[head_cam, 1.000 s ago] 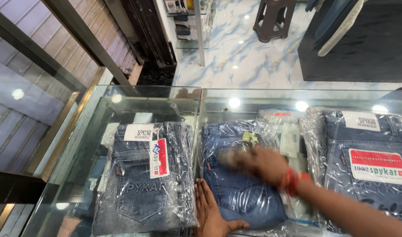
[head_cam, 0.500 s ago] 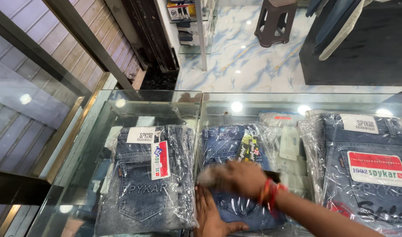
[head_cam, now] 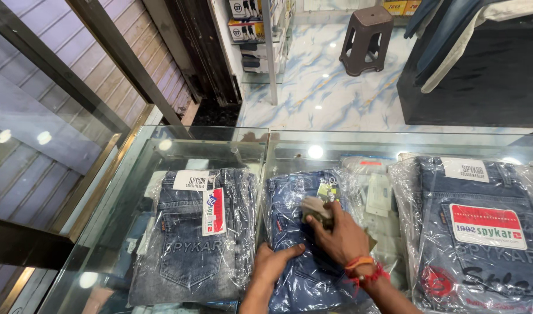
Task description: The person wipes the plastic-wrapped surfaces of several folded jeans displayed on a glass counter using a cloth. They handle each pair individually, wiping the top and sides, then repositioning them on the counter.
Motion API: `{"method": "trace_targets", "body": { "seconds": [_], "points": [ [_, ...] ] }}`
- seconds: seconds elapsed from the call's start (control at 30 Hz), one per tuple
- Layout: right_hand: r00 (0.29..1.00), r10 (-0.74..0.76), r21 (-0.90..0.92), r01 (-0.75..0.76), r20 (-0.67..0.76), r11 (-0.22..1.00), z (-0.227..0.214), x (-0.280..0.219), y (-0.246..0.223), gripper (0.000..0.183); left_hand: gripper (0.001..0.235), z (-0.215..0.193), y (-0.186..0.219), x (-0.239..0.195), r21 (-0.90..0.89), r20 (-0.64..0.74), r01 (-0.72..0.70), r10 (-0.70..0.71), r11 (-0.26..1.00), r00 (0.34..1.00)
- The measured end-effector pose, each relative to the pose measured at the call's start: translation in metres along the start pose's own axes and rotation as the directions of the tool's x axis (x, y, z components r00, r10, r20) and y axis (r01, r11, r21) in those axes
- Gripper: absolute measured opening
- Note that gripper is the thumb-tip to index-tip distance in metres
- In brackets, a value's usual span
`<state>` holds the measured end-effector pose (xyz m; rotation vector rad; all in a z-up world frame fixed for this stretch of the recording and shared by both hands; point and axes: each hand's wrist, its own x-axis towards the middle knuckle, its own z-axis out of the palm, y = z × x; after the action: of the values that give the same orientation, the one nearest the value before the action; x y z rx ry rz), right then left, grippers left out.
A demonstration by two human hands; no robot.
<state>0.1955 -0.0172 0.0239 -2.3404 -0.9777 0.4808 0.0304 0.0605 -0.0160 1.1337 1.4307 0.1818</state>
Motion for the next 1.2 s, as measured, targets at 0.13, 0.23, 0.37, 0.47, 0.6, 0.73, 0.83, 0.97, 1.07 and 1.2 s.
{"method": "trace_targets", "body": {
  "seconds": [0.13, 0.23, 0.37, 0.47, 0.6, 0.73, 0.83, 0.97, 1.07, 1.2],
  "points": [
    [0.984, 0.045, 0.269, -0.091, 0.174, 0.959, -0.016, -0.007, -0.004, 0.091, 0.078, 0.002, 0.026, -0.032, -0.339, 0.211, -0.237, 0.32, 0.91, 0.924],
    [0.98, -0.123, 0.405, 0.05, 0.156, 0.913, -0.035, -0.009, -0.011, 0.108, 0.077, 0.004, 0.061, -0.077, -0.003, 0.094, -0.421, 0.42, 0.907, 0.903],
    [0.921, -0.15, 0.564, -0.086, 0.359, 0.821, -0.06, -0.011, -0.012, 0.116, 0.071, 0.007, 0.093, -0.138, 0.492, 0.058, -0.432, 0.467, 0.756, 0.882],
    [0.884, -0.095, 0.65, -0.259, 0.457, 0.714, -0.063, -0.009, 0.001, 0.114, 0.088, 0.026, 0.092, -0.162, 0.521, 0.104, -0.677, 0.749, 0.52, 0.655],
    [0.874, -0.092, 0.789, -0.38, 0.477, 0.484, -0.041, 0.001, 0.032, 0.105, 0.104, 0.049, 0.082, -0.147, 0.478, 0.251, -0.661, 0.631, 0.579, 0.734],
    [0.852, 0.261, 0.639, -0.515, 0.454, 0.572, -0.015, 0.011, 0.067, 0.096, 0.089, 0.06, 0.054, -0.117, 0.494, 0.305, -0.65, 0.585, 0.578, 0.751],
    [0.929, 0.286, 0.712, -0.366, 0.236, 0.599, -0.005, 0.009, 0.084, 0.083, 0.067, 0.067, 0.025, -0.097, 0.502, 0.347, -0.653, 0.56, 0.567, 0.753],
    [0.953, 0.273, 0.399, -0.203, -0.129, 0.894, -0.011, -0.003, 0.08, 0.073, 0.049, 0.073, -0.005, -0.069, 0.478, 0.275, -0.722, 0.695, 0.501, 0.664],
    [0.938, 0.024, 0.163, 0.035, -0.346, 0.986, -0.025, -0.016, 0.063, 0.063, 0.052, 0.071, -0.021, -0.051, 0.432, 0.262, -0.745, 0.72, 0.508, 0.643],
    [0.875, -0.355, -0.08, 0.348, -0.328, 0.934, -0.024, -0.042, 0.031, 0.051, 0.073, 0.062, -0.038, -0.036, 0.353, 0.208, -0.786, 0.776, 0.508, 0.595]
  ]
}}
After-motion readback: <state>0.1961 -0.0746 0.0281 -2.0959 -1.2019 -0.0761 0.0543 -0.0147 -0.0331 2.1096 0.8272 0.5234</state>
